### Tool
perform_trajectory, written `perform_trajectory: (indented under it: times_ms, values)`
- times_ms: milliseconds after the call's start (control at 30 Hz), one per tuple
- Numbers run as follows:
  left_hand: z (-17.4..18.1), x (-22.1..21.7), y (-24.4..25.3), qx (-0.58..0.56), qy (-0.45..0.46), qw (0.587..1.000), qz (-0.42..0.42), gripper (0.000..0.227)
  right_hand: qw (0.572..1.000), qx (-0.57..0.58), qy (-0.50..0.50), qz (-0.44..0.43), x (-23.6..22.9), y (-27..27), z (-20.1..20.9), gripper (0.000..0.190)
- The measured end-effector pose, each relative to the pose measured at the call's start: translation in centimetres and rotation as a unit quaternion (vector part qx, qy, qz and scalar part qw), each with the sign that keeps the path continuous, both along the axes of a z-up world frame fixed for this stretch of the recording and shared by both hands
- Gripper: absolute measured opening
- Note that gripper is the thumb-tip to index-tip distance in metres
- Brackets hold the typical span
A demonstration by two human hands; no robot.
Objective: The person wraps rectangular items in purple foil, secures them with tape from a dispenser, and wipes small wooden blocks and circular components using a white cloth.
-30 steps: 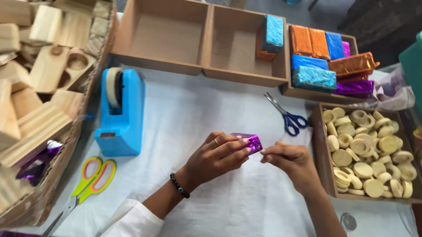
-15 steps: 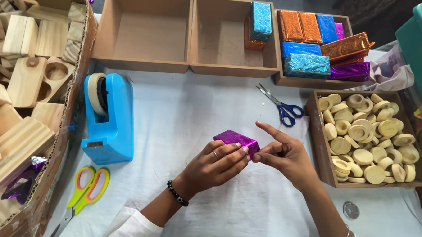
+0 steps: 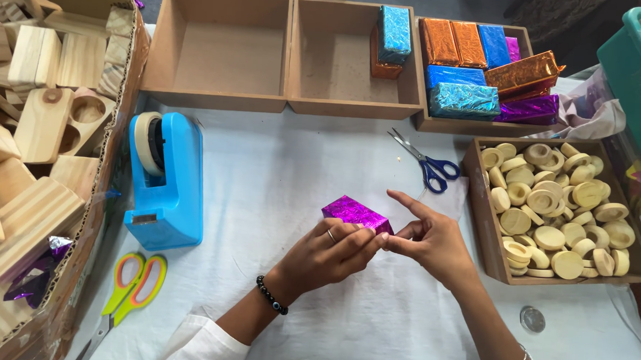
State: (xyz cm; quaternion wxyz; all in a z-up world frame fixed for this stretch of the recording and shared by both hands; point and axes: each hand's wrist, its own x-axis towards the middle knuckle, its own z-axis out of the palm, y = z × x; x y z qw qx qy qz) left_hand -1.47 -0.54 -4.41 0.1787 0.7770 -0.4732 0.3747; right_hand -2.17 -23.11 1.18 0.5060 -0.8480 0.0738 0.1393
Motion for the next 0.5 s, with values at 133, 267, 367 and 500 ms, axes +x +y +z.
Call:
perform_trajectory:
  times_ms: [133, 267, 367, 500]
  values:
    - [0.5, 0.1, -0.3, -0.004, 0.0, 1.0, 0.013, 0.035, 0.999, -0.036, -0.038, 0.008, -0.2, 0.4, 0.1, 0.086]
    - [1.2, 0.7, 0.4, -0.034, 0.057, 0.998, 0.021, 0.042, 0.983, -0.159, -0.084, 0.029, -0.2, 0.8, 0.6, 0.103]
    - [1.9, 1.2, 1.3, -0.067, 0.101, 0.992, 0.046, 0.044, 0.972, -0.165, -0.166, 0.039, -0.3, 0.8, -0.3, 0.1]
    - [2.1, 1.5, 1.2, -0.112, 0.136, 0.983, 0.049, 0.043, 0.883, -0.24, -0.4, 0.05, -0.8, 0.7, -2.2, 0.076]
